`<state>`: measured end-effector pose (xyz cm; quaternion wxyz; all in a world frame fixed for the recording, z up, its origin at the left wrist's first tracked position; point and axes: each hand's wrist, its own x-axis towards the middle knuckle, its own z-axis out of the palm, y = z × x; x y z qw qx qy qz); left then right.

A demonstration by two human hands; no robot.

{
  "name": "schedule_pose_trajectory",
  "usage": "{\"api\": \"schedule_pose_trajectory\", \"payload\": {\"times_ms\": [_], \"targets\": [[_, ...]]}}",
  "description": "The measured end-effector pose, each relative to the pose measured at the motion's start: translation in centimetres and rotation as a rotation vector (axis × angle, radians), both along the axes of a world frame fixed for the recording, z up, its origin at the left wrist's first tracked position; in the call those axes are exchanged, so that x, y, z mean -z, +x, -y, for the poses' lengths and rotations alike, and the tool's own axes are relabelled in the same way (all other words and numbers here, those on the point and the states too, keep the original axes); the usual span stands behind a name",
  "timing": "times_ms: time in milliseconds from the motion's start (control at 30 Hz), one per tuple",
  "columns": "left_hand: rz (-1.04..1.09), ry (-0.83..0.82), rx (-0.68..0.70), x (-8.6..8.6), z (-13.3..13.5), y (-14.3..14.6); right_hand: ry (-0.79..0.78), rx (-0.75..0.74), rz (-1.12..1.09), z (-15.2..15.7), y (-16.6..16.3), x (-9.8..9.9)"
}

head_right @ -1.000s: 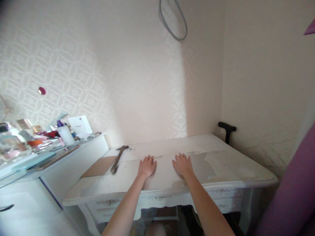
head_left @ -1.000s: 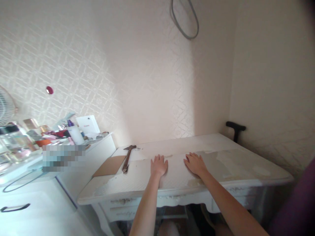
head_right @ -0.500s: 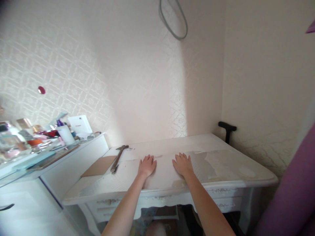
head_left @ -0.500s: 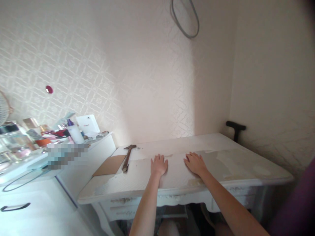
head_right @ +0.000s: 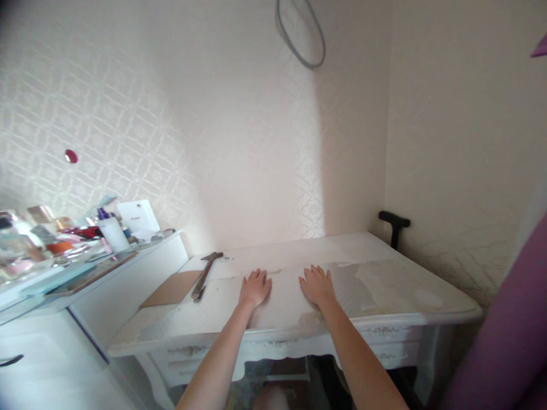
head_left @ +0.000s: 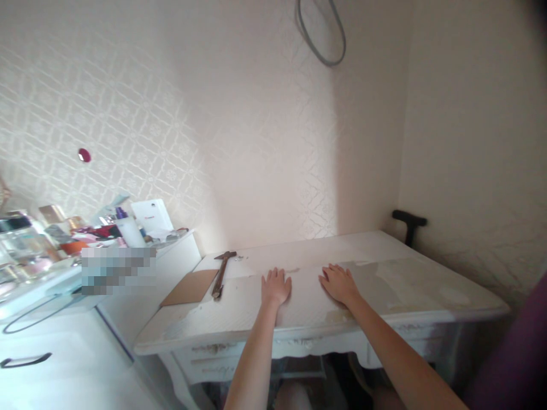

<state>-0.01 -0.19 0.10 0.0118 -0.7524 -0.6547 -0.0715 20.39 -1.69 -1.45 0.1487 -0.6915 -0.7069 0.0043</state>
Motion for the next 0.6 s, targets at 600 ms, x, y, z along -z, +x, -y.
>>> {"api": "schedule_pose_trajectory", "payload": {"times_ms": [600], "targets": [[0.011, 0.007, 0.028, 0.02, 0.32, 0.06, 0.017, -0.015, 0.053, 0.10, 0.06, 0.21]]}}
